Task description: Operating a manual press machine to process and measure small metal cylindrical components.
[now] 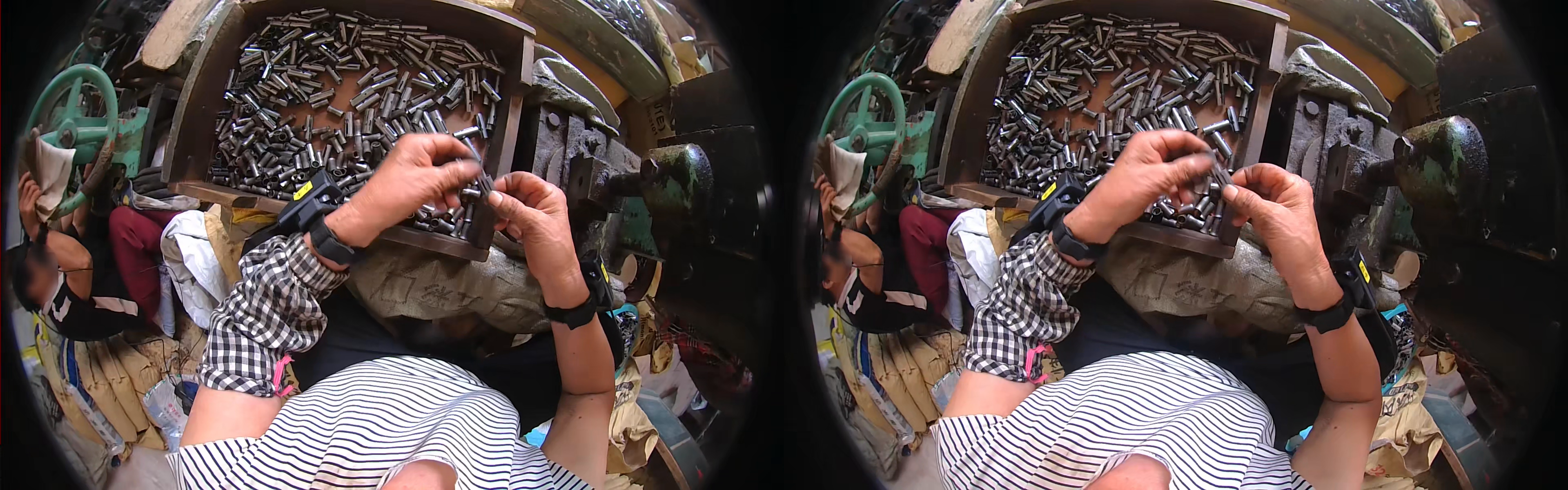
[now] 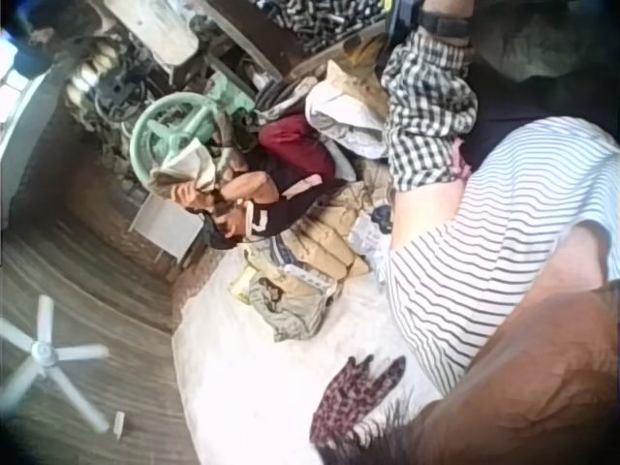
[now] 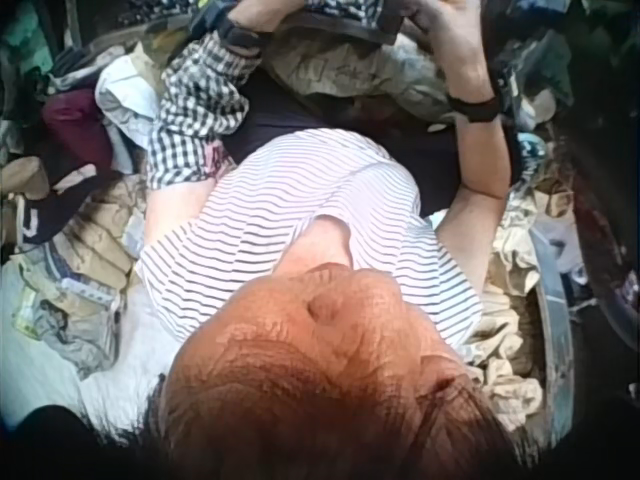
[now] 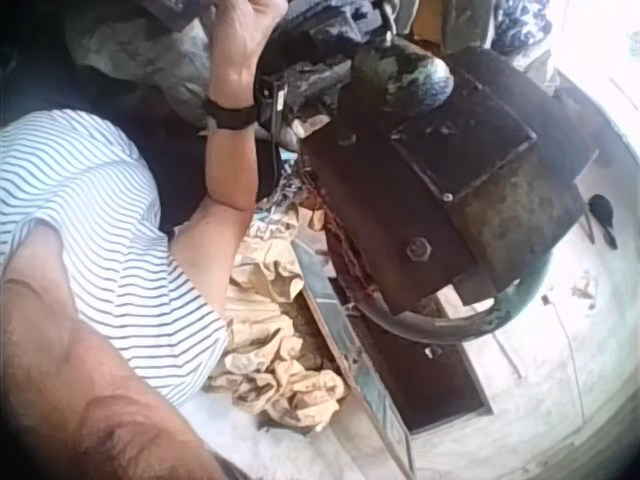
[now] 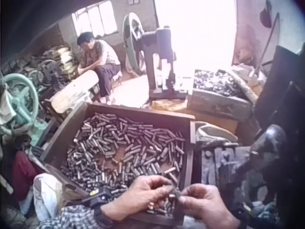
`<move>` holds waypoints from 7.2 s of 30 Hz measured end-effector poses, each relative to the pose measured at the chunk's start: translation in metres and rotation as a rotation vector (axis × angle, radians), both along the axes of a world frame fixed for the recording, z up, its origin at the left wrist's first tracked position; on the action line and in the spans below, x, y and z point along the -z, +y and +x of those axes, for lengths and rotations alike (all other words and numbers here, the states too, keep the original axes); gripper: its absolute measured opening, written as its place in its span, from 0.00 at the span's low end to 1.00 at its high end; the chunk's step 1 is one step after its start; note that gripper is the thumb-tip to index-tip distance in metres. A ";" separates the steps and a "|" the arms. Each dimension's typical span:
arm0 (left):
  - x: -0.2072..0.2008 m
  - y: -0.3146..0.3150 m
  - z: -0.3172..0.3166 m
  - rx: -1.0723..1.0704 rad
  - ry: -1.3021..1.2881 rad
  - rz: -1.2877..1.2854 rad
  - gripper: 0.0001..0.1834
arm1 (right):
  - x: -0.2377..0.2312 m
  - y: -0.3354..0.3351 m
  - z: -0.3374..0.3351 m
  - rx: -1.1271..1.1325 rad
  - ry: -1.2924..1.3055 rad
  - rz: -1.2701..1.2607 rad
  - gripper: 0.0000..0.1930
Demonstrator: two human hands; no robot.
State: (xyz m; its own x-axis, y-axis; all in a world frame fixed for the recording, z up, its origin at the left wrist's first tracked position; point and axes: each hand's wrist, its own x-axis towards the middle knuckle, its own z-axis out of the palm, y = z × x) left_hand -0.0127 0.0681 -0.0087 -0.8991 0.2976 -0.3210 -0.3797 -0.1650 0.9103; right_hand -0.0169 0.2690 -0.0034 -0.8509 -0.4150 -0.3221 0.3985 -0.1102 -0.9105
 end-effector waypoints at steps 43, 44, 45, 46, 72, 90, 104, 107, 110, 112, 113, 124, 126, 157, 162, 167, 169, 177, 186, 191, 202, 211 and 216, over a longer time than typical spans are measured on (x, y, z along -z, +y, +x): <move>0.003 0.019 0.011 -0.082 0.155 -0.016 0.12 | 0.009 -0.001 0.003 0.252 -0.237 -0.292 0.05; -0.003 0.021 0.012 -0.049 0.308 -0.217 0.13 | 0.009 0.001 0.001 0.213 -0.257 -0.300 0.04; -0.009 0.020 0.014 -0.004 0.263 -0.134 0.14 | 0.010 0.003 0.000 0.213 -0.257 -0.299 0.04; -0.013 0.017 0.013 -0.004 0.264 -0.134 0.14 | 0.009 0.005 -0.001 0.136 -0.325 -0.353 0.05; 0.011 -0.055 0.007 0.002 0.754 -1.029 0.08 | 0.012 -0.049 -0.035 -0.579 1.398 1.345 0.03; 0.028 0.003 -0.018 0.354 1.101 -1.262 0.08 | -0.004 -0.002 -0.013 0.002 0.994 0.807 0.09; 0.030 0.006 -0.013 0.291 0.922 -1.328 0.06 | 0.004 0.000 -0.014 0.038 0.199 0.201 0.11; 0.025 0.005 -0.013 0.184 0.928 -1.073 0.07 | 0.009 0.005 -0.015 0.089 0.056 0.000 0.12; 0.011 0.005 -0.015 0.189 0.636 -0.654 0.08 | 0.005 0.006 -0.018 0.144 -0.088 -0.148 0.10; 0.000 0.008 -0.013 0.145 0.051 -0.203 0.10 | 0.004 0.006 -0.019 0.169 -0.089 -0.159 0.09; 0.005 0.008 -0.014 0.145 0.064 -0.157 0.10 | 0.005 0.008 -0.020 0.161 -0.046 -0.133 0.08; 0.001 0.006 -0.008 0.164 -0.150 0.189 0.09 | 0.001 -0.002 -0.010 0.174 -0.032 -0.116 0.08; 0.002 0.006 -0.009 0.147 -0.182 0.243 0.09 | -0.001 -0.003 -0.009 0.174 0.042 -0.042 0.08; 0.004 0.008 -0.006 -0.070 -0.142 0.318 0.08 | 0.007 -0.006 -0.005 0.232 -0.032 0.035 0.14; 0.009 0.013 -0.003 -0.088 -0.091 0.304 0.08 | 0.011 -0.005 -0.003 0.232 0.027 0.057 0.12; 0.005 0.018 0.004 -0.149 -0.061 0.259 0.09 | 0.012 -0.008 0.000 0.274 0.011 0.068 0.13; 0.008 0.017 0.003 -0.144 -0.109 0.291 0.10 | 0.011 -0.008 0.001 0.287 0.005 0.060 0.13; -0.010 0.007 0.001 0.078 -0.135 0.187 0.10 | 0.005 -0.001 -0.006 0.064 -0.240 -0.138 0.11; -0.016 0.006 0.005 0.048 -0.020 0.053 0.09 | 0.003 -0.010 0.001 0.080 0.223 0.219 0.15; -0.001 0.007 0.003 -0.077 -0.019 0.134 0.10 | -0.044 0.015 0.024 0.121 0.647 0.395 0.10; -0.021 -0.033 0.047 -0.292 0.013 -0.059 0.08 | -0.148 0.210 0.141 1.434 1.021 0.772 0.22; -0.023 0.060 0.017 -0.030 0.072 0.051 0.13 | -0.091 0.231 0.091 1.290 0.937 0.306 0.24; -0.005 0.098 -0.027 -0.028 0.078 0.107 0.11 | -0.111 0.247 0.101 1.271 0.871 0.503 0.24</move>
State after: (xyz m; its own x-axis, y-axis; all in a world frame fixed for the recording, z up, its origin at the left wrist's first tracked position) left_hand -0.0393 0.1660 -0.0040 -0.9287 0.3006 -0.2173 -0.3020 -0.2724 0.9136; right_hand 0.0838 0.5158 0.1081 -0.5320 0.6547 0.5370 -0.3414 0.4145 -0.8436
